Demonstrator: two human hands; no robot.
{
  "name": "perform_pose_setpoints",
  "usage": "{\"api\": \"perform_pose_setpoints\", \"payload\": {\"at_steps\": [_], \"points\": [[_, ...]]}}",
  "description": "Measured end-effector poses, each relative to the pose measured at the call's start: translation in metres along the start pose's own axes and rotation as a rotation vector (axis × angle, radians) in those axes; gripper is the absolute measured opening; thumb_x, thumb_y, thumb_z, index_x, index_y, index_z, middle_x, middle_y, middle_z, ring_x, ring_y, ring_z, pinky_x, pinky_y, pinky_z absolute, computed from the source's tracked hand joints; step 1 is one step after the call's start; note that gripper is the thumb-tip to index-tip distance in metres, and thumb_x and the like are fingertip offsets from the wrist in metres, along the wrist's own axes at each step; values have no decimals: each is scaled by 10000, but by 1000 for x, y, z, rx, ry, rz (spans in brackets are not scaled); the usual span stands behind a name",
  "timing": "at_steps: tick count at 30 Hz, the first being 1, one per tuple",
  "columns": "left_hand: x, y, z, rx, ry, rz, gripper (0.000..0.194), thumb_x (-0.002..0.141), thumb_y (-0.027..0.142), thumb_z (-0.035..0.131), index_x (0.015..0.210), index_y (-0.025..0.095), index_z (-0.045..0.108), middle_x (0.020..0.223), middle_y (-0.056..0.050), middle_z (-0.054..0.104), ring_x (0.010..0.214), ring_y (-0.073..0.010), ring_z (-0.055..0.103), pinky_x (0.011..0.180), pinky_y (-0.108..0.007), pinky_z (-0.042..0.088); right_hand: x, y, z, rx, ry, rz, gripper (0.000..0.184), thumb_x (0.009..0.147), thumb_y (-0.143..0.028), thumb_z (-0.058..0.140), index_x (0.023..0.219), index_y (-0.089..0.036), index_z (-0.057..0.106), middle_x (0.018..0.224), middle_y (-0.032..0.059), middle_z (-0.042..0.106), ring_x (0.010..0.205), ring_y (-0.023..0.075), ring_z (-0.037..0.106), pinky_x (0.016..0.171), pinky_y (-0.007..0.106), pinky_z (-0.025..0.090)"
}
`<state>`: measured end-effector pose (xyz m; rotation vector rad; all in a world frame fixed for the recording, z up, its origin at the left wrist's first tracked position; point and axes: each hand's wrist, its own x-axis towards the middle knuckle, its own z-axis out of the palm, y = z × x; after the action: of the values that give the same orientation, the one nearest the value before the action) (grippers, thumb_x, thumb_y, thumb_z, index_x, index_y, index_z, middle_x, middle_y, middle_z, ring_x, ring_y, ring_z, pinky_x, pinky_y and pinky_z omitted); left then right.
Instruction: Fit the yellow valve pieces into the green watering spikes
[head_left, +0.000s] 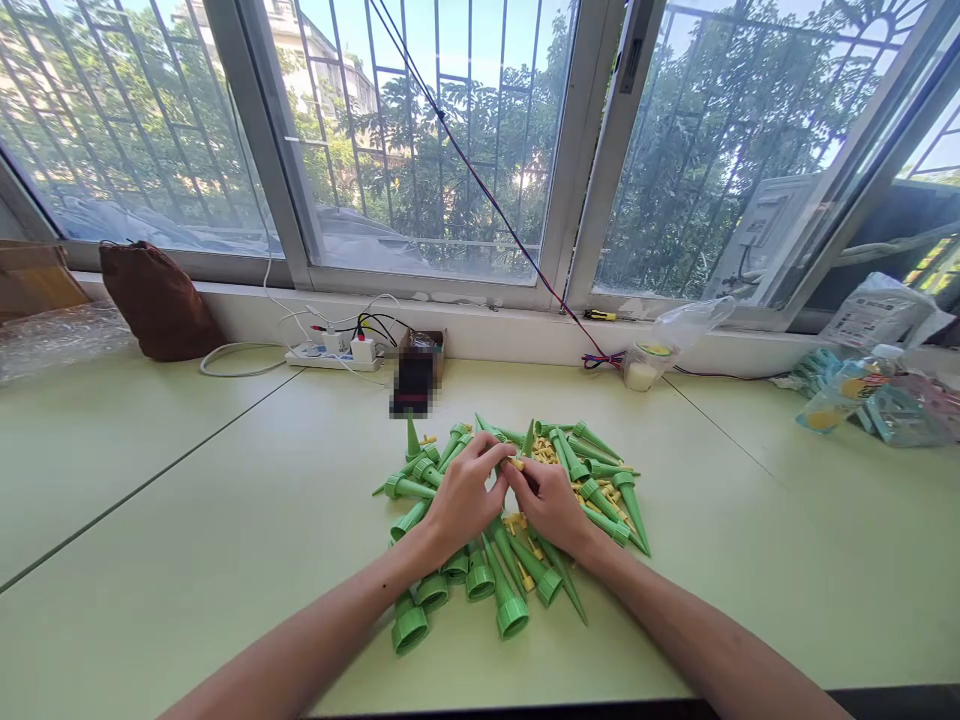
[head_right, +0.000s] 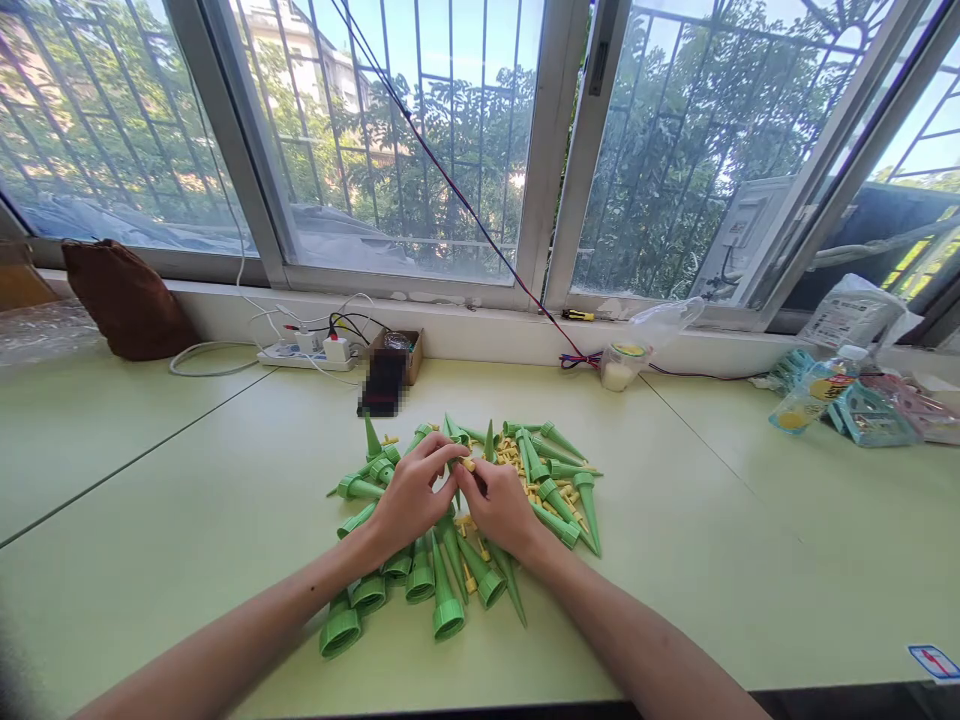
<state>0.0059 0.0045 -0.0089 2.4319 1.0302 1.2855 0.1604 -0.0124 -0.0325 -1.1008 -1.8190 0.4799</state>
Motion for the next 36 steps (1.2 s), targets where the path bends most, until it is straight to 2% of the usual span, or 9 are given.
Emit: {"api": "perform_pose_setpoints", "payload": {"at_steps": [36], "points": [[-1, 2, -1, 5, -4, 2, 274, 863, 52, 523, 1033, 204, 676, 976, -53, 588, 852, -156, 593, 723, -265, 512, 1, -3, -1, -5, -10, -1, 405, 1006, -403, 419, 664, -192, 462, 533, -51, 409, 479, 97, 330, 500, 268, 246]]}}
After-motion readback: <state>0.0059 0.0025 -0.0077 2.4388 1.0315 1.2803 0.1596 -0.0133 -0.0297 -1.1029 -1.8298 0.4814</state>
